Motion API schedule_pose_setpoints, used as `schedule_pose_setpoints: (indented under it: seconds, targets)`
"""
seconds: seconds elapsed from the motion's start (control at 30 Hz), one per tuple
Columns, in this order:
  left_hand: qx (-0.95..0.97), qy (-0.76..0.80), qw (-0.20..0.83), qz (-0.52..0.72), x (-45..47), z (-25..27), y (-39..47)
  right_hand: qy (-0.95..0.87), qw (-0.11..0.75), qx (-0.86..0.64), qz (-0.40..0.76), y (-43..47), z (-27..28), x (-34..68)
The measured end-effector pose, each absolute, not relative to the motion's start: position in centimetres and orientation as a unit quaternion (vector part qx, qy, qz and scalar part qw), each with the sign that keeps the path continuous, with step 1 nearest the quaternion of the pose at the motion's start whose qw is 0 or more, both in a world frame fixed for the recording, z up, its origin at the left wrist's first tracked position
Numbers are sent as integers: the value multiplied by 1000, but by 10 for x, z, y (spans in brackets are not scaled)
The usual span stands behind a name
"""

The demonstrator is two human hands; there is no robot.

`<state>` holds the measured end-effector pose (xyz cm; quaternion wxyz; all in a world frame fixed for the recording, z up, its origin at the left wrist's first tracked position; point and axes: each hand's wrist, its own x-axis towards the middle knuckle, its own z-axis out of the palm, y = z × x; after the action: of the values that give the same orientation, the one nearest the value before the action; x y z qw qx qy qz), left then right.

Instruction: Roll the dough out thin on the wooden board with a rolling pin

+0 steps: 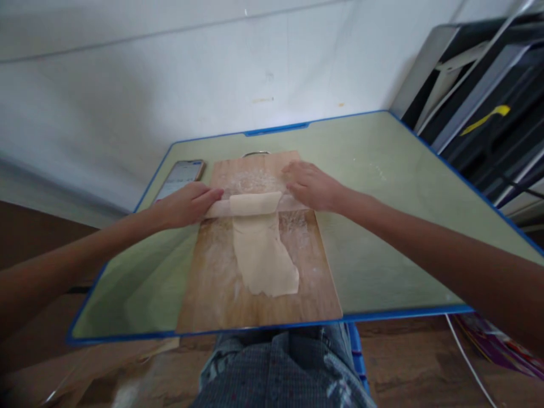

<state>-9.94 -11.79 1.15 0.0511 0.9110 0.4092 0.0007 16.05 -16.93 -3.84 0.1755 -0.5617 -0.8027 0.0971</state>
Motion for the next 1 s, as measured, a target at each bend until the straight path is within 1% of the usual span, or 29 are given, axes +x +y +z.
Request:
schedule_pose_setpoints:
  seconds: [0.1, 0.2, 0.27, 0.37, 0.47, 0.6, 0.67, 0.77, 0.9, 1.0]
  targets:
    - [919, 388, 51, -43, -99, 10, -116, -795, 194, -569, 82, -165, -42, 163]
    - [941, 331, -13, -60, -102, 8, -114, -786, 205, -578, 76, -165, -43, 163]
    - [950, 297, -49, -85, -104, 8, -112, -779, 198, -589, 87, -166, -41, 162]
    - [947, 290, -87, -107, -106, 8, -115, -768, 182, -605, 106, -173, -35, 160]
    - [927, 350, -109, -80, -107, 7, -129, -753, 201, -619, 99, -185, -31, 156]
    - [887, 447, -116, -22, -109, 2, -154, -718, 247, -650, 32, -205, -30, 144]
    - [880, 458, -127, -7, -110, -1, -164, -702, 273, -658, 5, -214, -31, 138]
    - [880, 457, -127, 20, -113, -5, -171, -707, 300, -641, -2, -224, -31, 132]
    - [883, 451, -124, 44, -116, -8, -172, -710, 287, -643, -1, -226, -28, 132]
    - [885, 447, -121, 37, -115, -4, -170, -706, 273, -653, 18, -219, -28, 135]
